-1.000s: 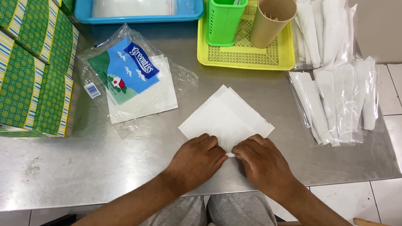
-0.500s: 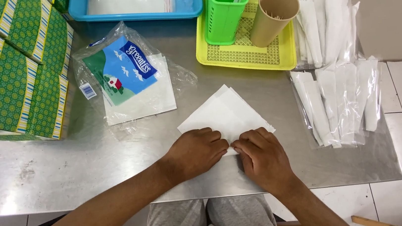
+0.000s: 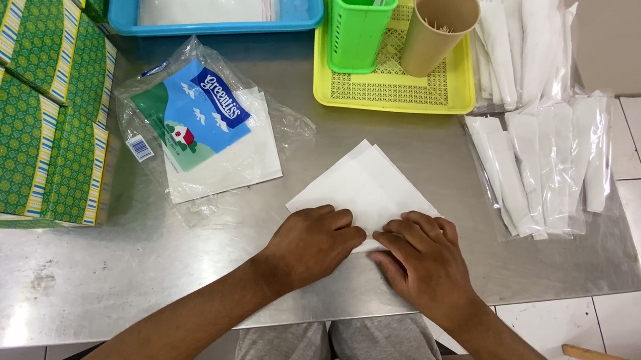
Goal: The person folds a white napkin around a plastic fork and a toothpick, then places the wrapped utensil set into a small plastic bag.
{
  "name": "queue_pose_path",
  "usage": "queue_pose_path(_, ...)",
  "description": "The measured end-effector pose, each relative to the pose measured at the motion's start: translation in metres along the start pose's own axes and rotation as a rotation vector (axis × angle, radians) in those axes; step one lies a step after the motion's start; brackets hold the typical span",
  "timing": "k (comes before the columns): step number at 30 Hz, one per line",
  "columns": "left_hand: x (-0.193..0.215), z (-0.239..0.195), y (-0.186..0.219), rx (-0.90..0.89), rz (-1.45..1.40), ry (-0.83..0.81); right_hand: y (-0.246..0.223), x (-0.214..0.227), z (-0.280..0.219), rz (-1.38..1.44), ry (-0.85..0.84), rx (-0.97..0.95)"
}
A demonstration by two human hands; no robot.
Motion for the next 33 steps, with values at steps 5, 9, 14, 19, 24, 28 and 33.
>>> queue_pose_path(5,-0.008,-0.006,-0.006,0.037,-0.17,-0.112,0.005,-0.005,-0.01,0.001,-0.018,-0.029)
queue_pose_path(9,-0.009,-0.006,-0.007,0.051,-0.141,-0.09,-0.002,-0.001,-0.001,-0.035,-0.009,-0.011)
queue_pose_path(14,-0.006,-0.005,-0.006,0.044,-0.115,-0.039,0.0,-0.005,-0.002,-0.068,-0.006,0.047)
queue_pose_path(19,-0.009,-0.005,-0.011,0.083,-0.133,-0.05,0.001,-0.003,0.006,-0.036,-0.003,0.079)
queue_pose_path(24,-0.019,0.0,-0.021,0.195,-0.144,-0.24,0.025,-0.023,0.005,-0.019,-0.104,-0.019)
queue_pose_path(28,-0.017,0.003,-0.029,0.291,-0.224,-0.33,0.031,-0.023,0.015,0.03,-0.118,-0.077)
queue_pose_path(33,-0.015,0.005,-0.028,0.25,-0.124,-0.246,0.041,-0.034,0.023,0.077,-0.169,-0.171)
Point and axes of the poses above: each hand's wrist, its own z-axis towards the middle knuckle, its own x-axis out of the back of the hand, y = z × x, the point moved 9 cm from there along z, towards the middle knuckle, and after that the axes turned 7 degrees about -x, right-handed, at the moved point
